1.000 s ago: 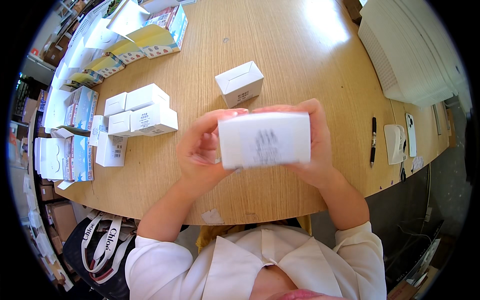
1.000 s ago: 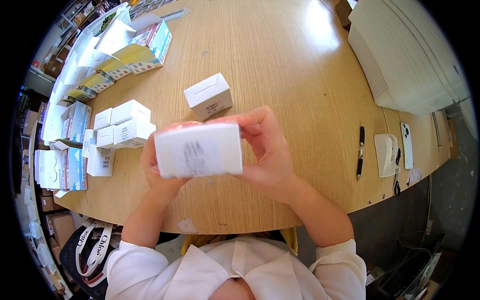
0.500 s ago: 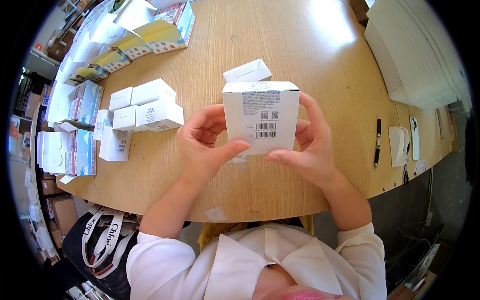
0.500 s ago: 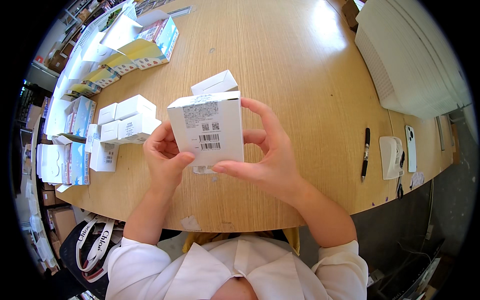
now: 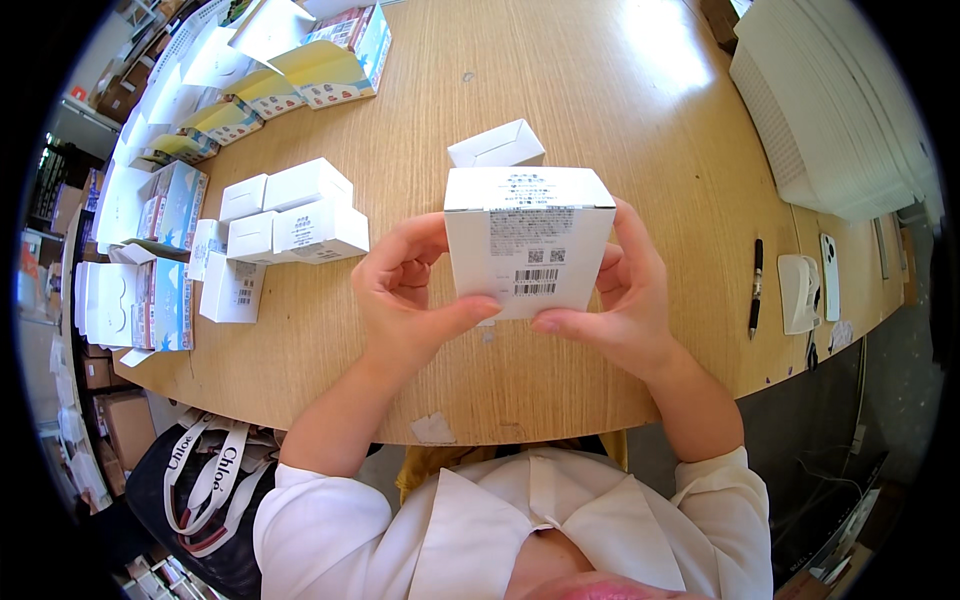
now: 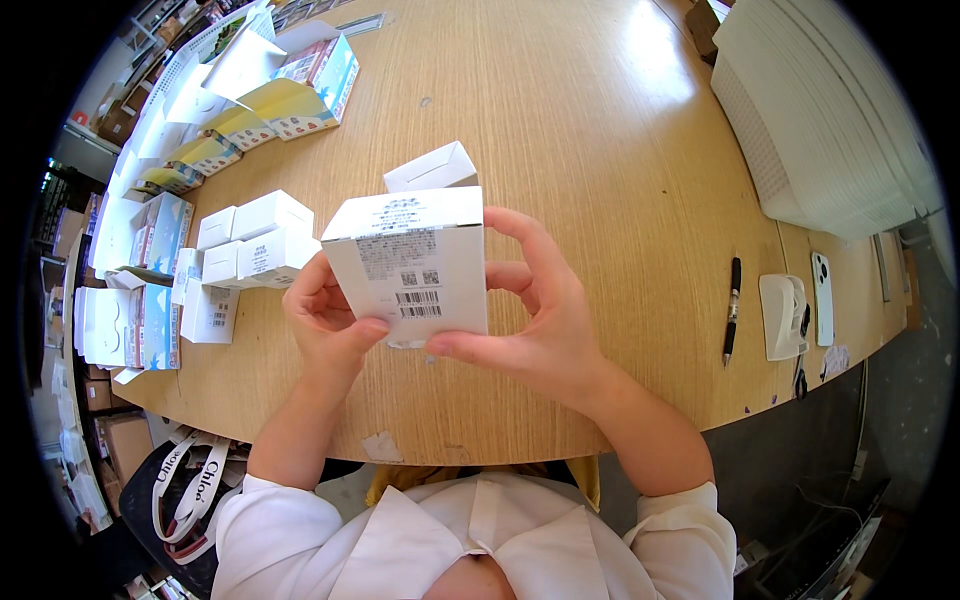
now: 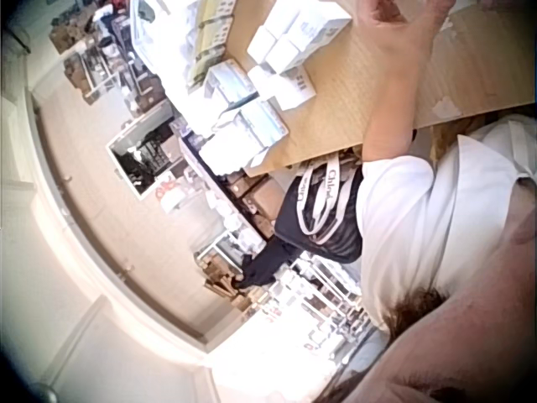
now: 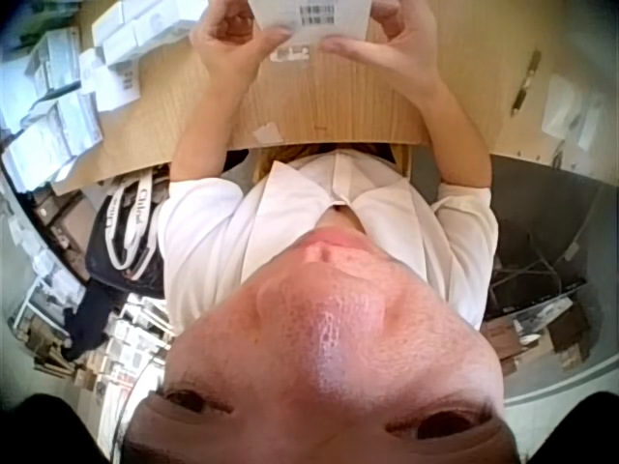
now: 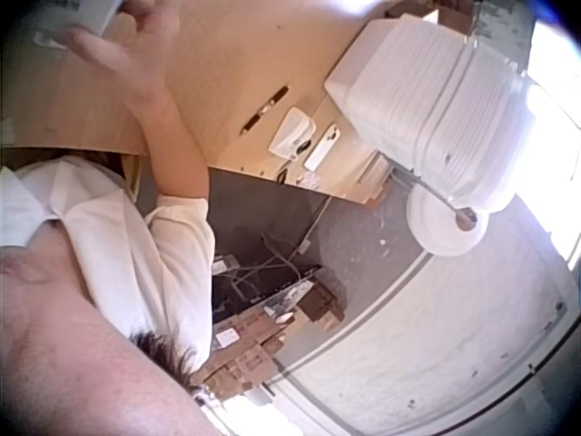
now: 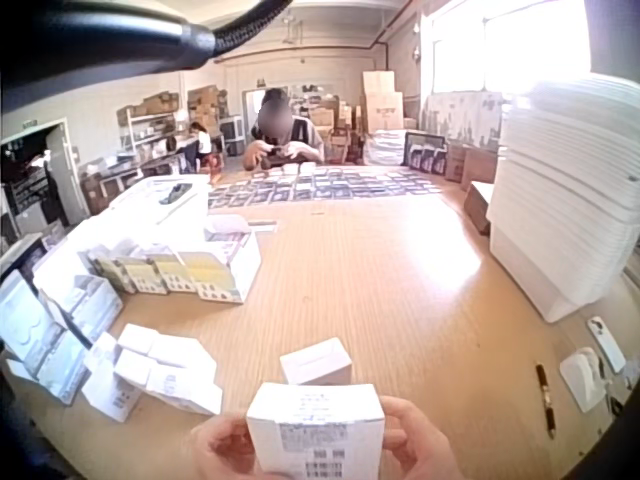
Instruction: The person unpacks several small white boxes from larger display boxes on a table. They arrange the small boxes in rows, then use scissors to cut the tape on some of them. The person opens the boxes to reveal gold foil-wrapped items inside and places them on the table.
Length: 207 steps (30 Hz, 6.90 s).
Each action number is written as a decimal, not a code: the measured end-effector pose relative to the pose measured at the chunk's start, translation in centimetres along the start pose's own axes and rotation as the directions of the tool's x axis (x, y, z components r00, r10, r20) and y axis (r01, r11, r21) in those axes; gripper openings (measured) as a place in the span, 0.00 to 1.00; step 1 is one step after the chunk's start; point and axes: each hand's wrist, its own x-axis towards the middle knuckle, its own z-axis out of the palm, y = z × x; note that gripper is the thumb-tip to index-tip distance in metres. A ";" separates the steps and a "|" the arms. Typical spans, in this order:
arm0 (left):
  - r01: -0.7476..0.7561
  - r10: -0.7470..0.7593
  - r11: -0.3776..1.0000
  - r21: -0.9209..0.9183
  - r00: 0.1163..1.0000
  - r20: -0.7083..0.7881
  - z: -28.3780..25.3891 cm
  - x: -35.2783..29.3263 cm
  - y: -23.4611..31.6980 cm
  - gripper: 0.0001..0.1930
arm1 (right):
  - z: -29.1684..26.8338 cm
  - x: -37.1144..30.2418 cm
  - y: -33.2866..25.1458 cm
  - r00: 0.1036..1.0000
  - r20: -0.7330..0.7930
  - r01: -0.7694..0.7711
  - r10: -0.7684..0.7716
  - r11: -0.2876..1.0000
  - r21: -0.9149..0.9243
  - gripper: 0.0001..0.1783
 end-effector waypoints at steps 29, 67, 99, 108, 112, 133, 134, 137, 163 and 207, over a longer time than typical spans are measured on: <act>-0.228 0.223 0.973 0.038 0.970 0.098 -0.6 -0.1 -0.9 0.38 | -0.1 0.0 -0.1 0.987 0.050 0.155 -0.152 0.986 -0.067 0.48; -0.272 0.252 0.954 0.124 0.955 0.159 -0.9 -0.3 -1.1 0.38 | 0.2 0.0 -0.3 0.979 0.022 0.205 -0.204 0.970 -0.130 0.44; 0.116 -0.093 0.944 0.309 0.992 -0.087 2.9 -0.6 -0.5 0.36 | 3.1 -0.6 0.4 0.995 0.038 0.098 -0.092 0.848 -0.520 0.48; -0.249 0.205 0.662 0.707 0.967 0.148 1.4 0.7 1.0 0.21 | -0.2 0.4 -0.5 0.986 0.010 -0.148 0.167 0.898 -0.414 0.37; -0.146 0.268 0.655 0.741 0.962 -0.048 -3.0 3.5 1.5 0.28 | -3.5 1.5 -0.9 0.948 0.202 -0.113 0.245 0.854 -0.508 0.36; 0.038 -0.222 0.862 0.506 0.925 0.310 2.1 10.8 -1.0 0.28 | -11.8 1.6 -0.6 0.975 -0.180 -0.140 0.132 0.990 -0.033 0.28; 0.021 -0.239 0.842 0.539 0.910 0.338 2.5 10.8 -1.2 0.28 | -12.0 1.6 -0.6 0.977 -0.172 -0.136 0.126 0.990 -0.049 0.27; -0.018 -0.310 0.782 0.623 0.856 0.414 4.8 10.6 -1.2 0.28 | -12.9 1.4 -0.4 0.978 -0.163 -0.150 0.131 0.983 -0.106 0.26; -0.439 -0.030 0.179 0.881 0.892 0.451 0.5 6.1 1.6 0.40 | -14.0 0.7 -0.2 0.979 -0.139 -0.185 0.148 0.934 -0.305 0.44; -0.369 -0.037 0.083 0.926 0.927 0.373 -3.9 7.4 1.6 0.40 | -10.6 1.7 0.3 0.937 -0.215 0.017 -0.274 0.652 -0.758 0.32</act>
